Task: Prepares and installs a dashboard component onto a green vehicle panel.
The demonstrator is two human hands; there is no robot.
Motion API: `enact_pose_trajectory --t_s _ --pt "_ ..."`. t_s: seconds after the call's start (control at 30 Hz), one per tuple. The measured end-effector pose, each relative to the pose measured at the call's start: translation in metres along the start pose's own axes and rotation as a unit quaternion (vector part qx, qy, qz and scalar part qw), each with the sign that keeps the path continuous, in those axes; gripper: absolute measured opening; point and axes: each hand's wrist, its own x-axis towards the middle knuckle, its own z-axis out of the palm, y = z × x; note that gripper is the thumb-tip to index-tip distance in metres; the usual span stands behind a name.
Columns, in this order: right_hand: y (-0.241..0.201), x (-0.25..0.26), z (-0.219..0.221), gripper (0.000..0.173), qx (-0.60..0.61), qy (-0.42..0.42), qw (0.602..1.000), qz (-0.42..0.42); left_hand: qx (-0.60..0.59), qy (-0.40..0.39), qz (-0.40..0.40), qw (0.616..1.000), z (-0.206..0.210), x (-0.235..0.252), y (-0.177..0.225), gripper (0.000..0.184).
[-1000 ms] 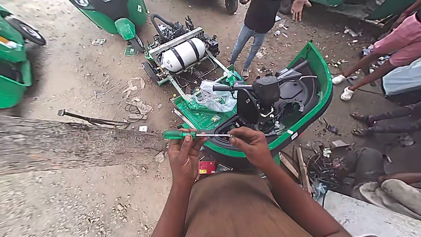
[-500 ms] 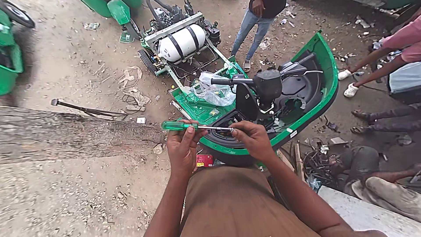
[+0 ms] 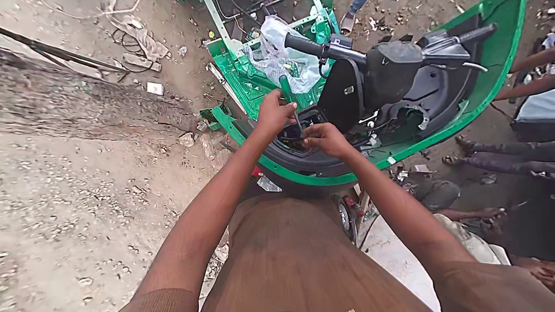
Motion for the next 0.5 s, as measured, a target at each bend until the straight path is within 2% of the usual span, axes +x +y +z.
enact_pose_trajectory --t_s 0.2,0.3,0.5 --pt "0.028 0.046 -0.011 0.009 -0.224 -0.034 0.973 0.047 0.086 0.013 -0.081 0.993 0.025 0.046 -0.033 0.044" --pt "0.036 0.056 -0.011 0.009 -0.286 -0.061 0.955 0.048 0.127 0.013 -0.098 0.987 0.033 0.05 -0.044 0.044" --pt "0.056 0.068 -0.012 0.008 -0.334 -0.096 0.937 0.037 0.112 0.038 -0.128 0.985 0.041 0.059 -0.071 0.043"
